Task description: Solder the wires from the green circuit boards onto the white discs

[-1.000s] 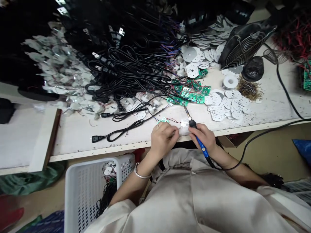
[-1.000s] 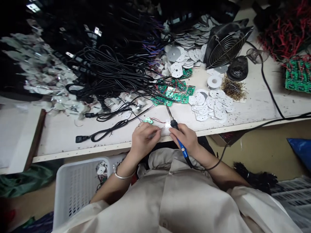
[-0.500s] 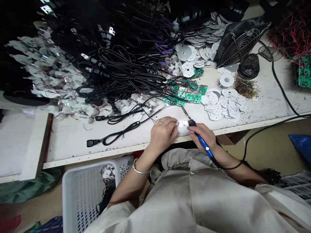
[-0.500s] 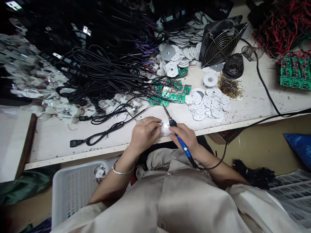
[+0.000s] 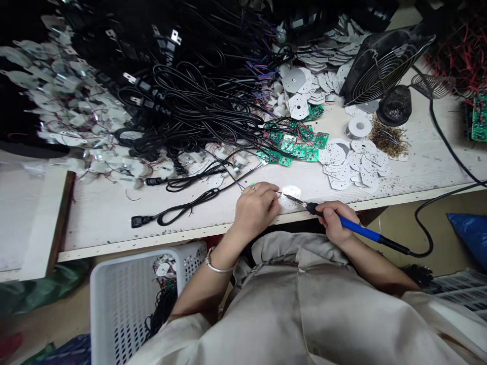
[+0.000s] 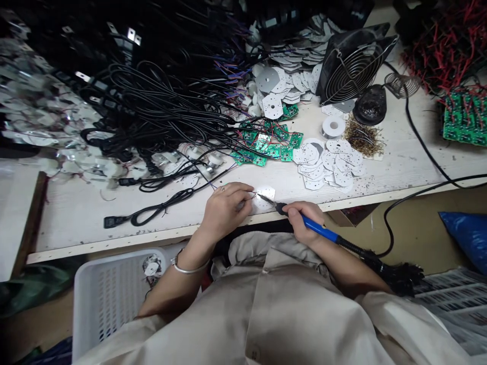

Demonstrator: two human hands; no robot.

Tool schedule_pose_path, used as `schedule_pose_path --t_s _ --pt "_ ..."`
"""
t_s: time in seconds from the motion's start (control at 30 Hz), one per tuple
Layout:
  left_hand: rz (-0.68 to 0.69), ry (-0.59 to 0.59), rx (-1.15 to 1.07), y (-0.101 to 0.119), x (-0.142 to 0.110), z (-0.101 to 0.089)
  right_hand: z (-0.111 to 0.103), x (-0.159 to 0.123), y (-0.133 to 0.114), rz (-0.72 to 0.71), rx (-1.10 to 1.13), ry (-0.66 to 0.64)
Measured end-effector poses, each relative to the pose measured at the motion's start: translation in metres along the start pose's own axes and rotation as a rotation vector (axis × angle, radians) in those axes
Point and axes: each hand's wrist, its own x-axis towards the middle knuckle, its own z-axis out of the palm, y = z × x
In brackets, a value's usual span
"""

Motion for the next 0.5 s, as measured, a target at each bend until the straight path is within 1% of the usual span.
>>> schedule_pose_path --t_s 0.13,0.37,0.5 --pt "0.003 0.004 0.014 -0.0004 -0.0004 0.0004 0.0017 0.0007 -0.0026 -0.006 0.006 -0.001" --pt "0.014 0.003 0.019 -0.0004 -0.0007 0.0003 0.001 0.0026 -0.0019 0.012 -0.047 -0.05" --pt "0.0 -0.012 0.026 -0.0006 -0.0008 0.0009 -0.0009 0.0029 0.003 -0.015 -0.044 -0.036"
